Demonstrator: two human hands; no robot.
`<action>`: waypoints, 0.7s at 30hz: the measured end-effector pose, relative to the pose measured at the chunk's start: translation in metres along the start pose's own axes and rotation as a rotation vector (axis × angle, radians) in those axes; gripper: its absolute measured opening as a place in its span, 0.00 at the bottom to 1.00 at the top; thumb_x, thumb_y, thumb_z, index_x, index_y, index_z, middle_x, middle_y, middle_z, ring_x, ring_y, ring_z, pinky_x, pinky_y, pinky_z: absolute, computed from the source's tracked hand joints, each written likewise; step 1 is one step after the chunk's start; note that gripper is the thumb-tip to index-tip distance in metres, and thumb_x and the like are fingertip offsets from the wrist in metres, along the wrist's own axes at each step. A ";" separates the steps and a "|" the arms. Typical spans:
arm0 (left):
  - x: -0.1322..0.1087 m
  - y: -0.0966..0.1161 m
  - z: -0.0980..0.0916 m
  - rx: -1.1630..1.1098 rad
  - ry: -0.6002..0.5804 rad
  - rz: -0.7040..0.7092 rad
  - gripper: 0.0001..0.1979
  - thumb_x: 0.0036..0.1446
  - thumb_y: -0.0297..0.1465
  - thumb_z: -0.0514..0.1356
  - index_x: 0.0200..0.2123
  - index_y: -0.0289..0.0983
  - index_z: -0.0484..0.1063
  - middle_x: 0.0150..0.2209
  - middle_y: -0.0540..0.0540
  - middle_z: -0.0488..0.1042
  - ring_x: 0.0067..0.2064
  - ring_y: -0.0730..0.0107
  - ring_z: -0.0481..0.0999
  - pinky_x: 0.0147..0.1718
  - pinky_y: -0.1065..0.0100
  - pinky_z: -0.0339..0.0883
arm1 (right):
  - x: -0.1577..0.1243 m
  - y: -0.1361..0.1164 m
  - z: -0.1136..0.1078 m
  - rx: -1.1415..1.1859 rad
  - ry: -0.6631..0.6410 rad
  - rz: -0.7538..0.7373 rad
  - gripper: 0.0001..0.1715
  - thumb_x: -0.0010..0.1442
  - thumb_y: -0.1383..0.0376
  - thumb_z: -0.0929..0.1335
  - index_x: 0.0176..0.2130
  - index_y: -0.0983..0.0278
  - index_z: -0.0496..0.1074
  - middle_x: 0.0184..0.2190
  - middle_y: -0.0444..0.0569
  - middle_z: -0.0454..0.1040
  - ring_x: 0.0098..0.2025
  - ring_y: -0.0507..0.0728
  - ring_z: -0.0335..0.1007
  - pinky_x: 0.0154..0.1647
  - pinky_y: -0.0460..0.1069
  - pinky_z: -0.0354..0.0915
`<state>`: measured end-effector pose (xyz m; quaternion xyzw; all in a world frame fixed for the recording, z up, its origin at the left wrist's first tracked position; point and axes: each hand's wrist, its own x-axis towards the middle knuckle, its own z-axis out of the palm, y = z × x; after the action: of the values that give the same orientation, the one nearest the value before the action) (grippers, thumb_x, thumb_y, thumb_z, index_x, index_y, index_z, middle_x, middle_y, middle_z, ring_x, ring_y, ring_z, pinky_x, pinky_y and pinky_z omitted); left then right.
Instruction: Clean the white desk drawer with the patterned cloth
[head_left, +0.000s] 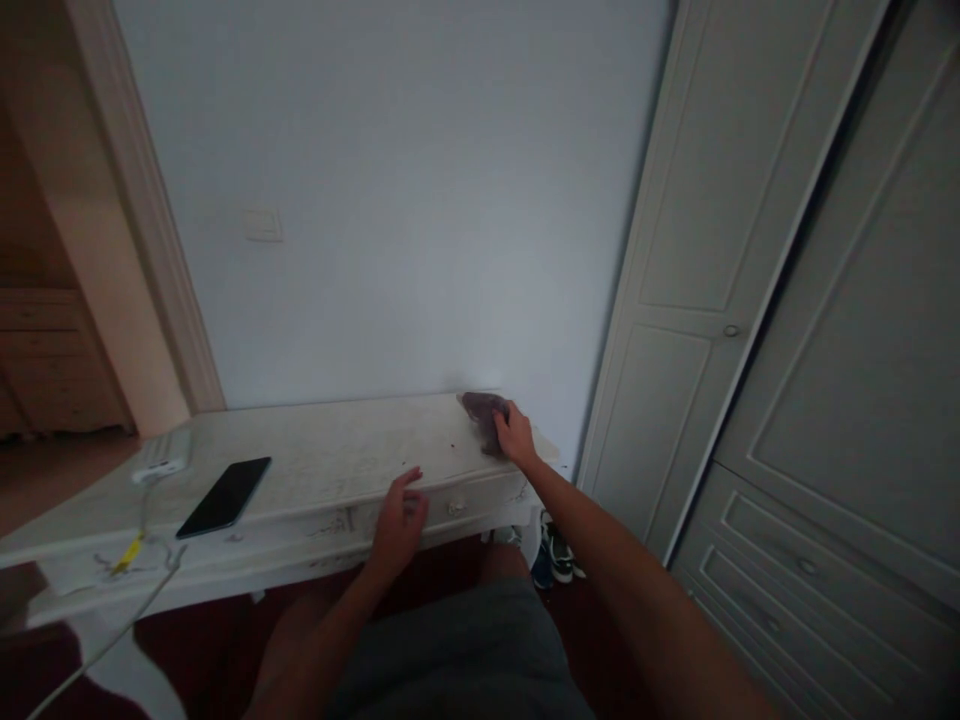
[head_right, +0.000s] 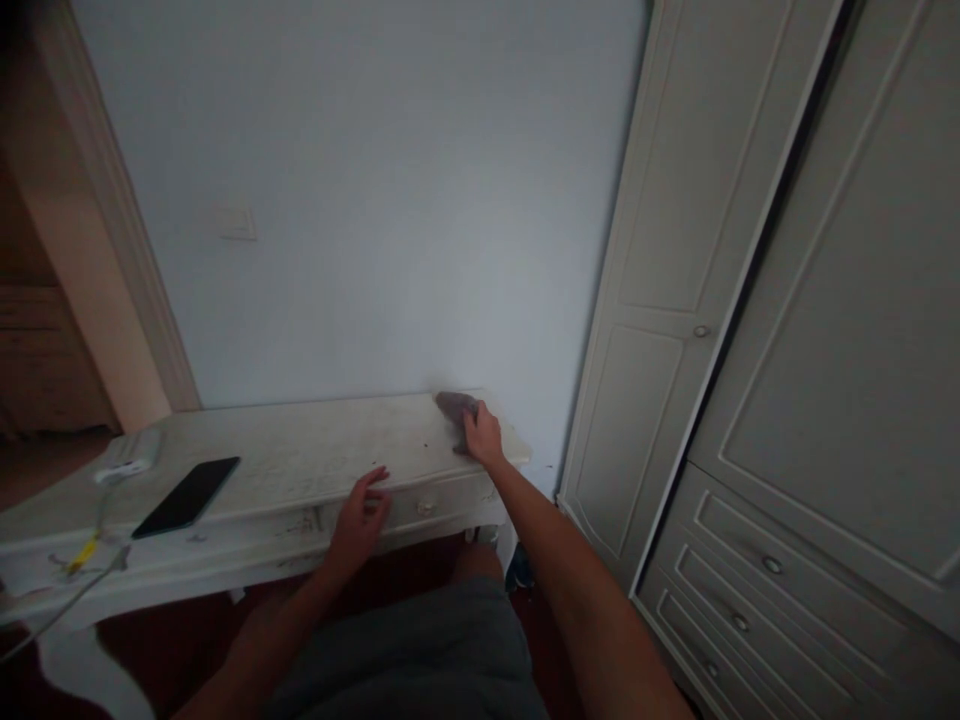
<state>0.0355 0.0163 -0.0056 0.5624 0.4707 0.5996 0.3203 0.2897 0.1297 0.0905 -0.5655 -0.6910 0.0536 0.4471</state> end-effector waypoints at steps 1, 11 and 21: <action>0.009 0.007 0.002 -0.069 0.016 -0.062 0.26 0.59 0.44 0.65 0.58 0.41 0.70 0.62 0.35 0.74 0.49 0.57 0.80 0.45 0.53 0.79 | 0.004 -0.005 -0.003 0.073 0.035 0.010 0.25 0.75 0.56 0.57 0.60 0.64 0.72 0.51 0.58 0.81 0.55 0.66 0.76 0.58 0.59 0.69; 0.058 0.084 0.027 -0.624 -0.091 -0.358 0.24 0.67 0.48 0.62 0.59 0.40 0.73 0.58 0.38 0.81 0.54 0.56 0.83 0.49 0.56 0.81 | -0.021 -0.098 0.015 1.278 0.043 0.182 0.27 0.63 0.49 0.73 0.55 0.60 0.74 0.53 0.49 0.82 0.52 0.60 0.79 0.55 0.55 0.75; 0.067 0.123 0.012 -0.800 0.063 -0.261 0.29 0.51 0.23 0.75 0.57 0.38 0.76 0.48 0.44 0.87 0.47 0.60 0.87 0.52 0.58 0.81 | -0.034 -0.094 -0.009 1.536 -0.366 0.403 0.24 0.57 0.61 0.78 0.52 0.64 0.76 0.47 0.51 0.85 0.48 0.61 0.82 0.52 0.57 0.79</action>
<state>0.0544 0.0370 0.1322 0.3110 0.2778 0.7062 0.5722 0.2261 0.0643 0.1315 -0.1969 -0.4088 0.6835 0.5718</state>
